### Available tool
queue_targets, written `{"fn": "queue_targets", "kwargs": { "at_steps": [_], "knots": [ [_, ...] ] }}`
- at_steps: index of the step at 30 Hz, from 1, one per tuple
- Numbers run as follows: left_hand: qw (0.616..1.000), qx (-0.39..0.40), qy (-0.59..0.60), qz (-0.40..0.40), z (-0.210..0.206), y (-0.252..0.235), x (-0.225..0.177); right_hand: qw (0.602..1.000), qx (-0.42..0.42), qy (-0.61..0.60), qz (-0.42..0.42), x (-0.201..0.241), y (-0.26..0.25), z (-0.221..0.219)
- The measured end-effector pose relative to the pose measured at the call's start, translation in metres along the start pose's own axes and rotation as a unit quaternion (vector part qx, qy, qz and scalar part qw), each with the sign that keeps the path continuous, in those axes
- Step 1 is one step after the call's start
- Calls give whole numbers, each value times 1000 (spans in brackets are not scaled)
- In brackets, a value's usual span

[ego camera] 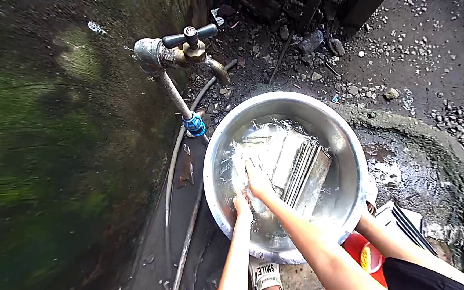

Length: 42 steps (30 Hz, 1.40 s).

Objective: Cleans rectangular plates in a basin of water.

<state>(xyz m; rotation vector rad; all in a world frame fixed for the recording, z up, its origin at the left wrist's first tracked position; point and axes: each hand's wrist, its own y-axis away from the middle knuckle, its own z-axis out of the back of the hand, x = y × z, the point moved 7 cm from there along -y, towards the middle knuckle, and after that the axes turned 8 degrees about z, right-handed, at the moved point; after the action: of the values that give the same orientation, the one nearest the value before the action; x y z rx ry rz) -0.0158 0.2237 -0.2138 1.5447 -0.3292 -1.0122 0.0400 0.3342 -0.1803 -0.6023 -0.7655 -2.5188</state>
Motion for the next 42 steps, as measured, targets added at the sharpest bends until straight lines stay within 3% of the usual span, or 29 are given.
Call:
{"fn": "queue_targets", "kwargs": {
  "at_steps": [2, 4, 7, 12, 15, 18, 22, 26, 29, 33, 36, 38, 40, 42],
  "knots": [
    [995, -34, -73, -51, 1, 0, -7, 999, 32, -12, -8, 7, -7, -1],
    [992, 17, -93, -85, -4, 5, -13, 998, 0, -65, -4, 11, 10, -10],
    [993, 53, -41, -95, -11, 12, -19, 984, -87, -151, 28, 12, 50, -16],
    [991, 59, 22, -115, -8, 10, -25, 967, -85, -240, 11, -2, 107, -23],
    [985, 68, 71, -141, -6, 21, -25, 934, -166, -317, 10, -12, 133, -25],
    [978, 81, 114, -154, -2, 43, -25, 815, -246, -523, -51, -28, 140, -17],
    [959, 84, 143, -228, -1, 78, -57, 645, -221, -721, -123, -42, 138, 9],
    [940, 104, 182, -269, -24, 108, -93, 532, -197, -821, -57, -48, 129, 34],
    [958, 123, 125, -227, -32, 101, -70, 447, -211, -864, -94, -49, 117, 44],
    [972, 204, -89, -69, -18, 81, 4, 448, -198, -864, -114, -56, 91, 45],
    [911, 286, -296, 11, -4, 88, 25, 448, -218, -859, -116, -68, 77, 51],
    [899, 242, -355, -83, 4, 95, 1, 461, -239, -846, -122, -74, 71, 58],
    [891, 96, -361, -257, 8, 98, -48, 491, -249, -827, -118, -76, 62, 67],
    [860, -13, -377, -344, 1, 85, -86, 512, -239, -817, -118, -73, 52, 75]
  ]
}}
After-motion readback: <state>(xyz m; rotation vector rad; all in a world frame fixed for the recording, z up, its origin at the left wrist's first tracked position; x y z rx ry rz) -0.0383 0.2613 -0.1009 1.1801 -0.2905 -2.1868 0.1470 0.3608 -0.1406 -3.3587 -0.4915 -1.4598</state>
